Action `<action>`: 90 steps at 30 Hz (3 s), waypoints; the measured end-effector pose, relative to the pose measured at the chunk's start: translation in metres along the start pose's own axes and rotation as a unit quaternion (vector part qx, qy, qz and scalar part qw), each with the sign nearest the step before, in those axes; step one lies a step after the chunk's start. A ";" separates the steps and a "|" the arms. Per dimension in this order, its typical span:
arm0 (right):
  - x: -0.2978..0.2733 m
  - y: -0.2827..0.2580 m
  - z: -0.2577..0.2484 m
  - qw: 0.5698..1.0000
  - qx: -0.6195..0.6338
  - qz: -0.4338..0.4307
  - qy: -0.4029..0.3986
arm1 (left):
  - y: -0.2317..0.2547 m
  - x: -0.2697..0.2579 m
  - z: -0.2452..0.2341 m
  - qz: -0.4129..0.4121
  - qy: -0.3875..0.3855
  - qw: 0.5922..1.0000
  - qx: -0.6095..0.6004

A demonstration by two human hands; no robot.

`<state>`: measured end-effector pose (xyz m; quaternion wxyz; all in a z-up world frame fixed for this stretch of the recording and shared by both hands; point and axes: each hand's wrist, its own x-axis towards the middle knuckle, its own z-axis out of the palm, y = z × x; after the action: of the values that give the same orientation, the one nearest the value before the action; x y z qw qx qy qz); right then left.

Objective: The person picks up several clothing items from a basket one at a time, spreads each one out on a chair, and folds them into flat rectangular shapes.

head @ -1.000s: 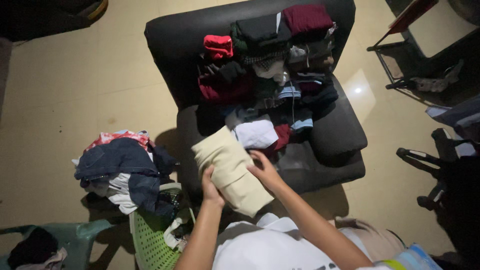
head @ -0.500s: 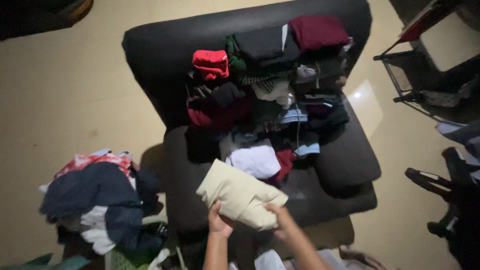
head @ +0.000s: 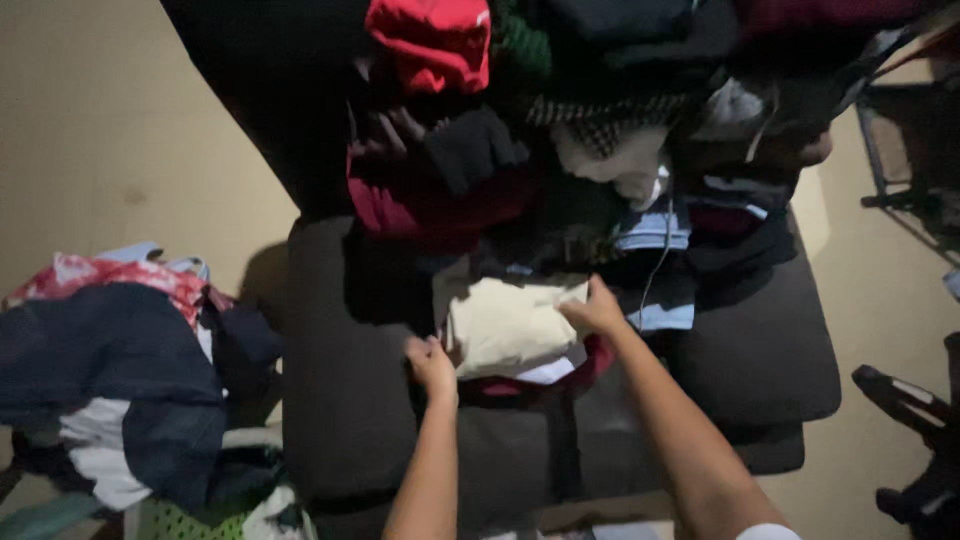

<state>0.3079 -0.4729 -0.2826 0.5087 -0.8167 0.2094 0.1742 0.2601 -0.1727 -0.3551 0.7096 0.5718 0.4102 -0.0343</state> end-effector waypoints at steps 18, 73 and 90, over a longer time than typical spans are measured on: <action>-0.087 -0.031 0.088 0.893 -0.412 -0.173 0.060 | 0.073 -0.074 0.000 0.362 -0.143 0.618 0.683; -0.252 -0.368 0.510 0.827 -0.045 -0.553 -0.092 | 0.177 0.099 -0.464 0.052 0.069 0.979 -0.183; -0.399 -0.220 0.062 0.962 0.199 -0.183 0.027 | 0.203 -0.273 -0.204 0.172 -0.090 0.974 -0.120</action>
<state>0.0777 -0.2644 0.0573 0.6785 -0.7277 0.1000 0.0109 0.0741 -0.0462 -0.0282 0.8025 0.5390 0.2410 0.0861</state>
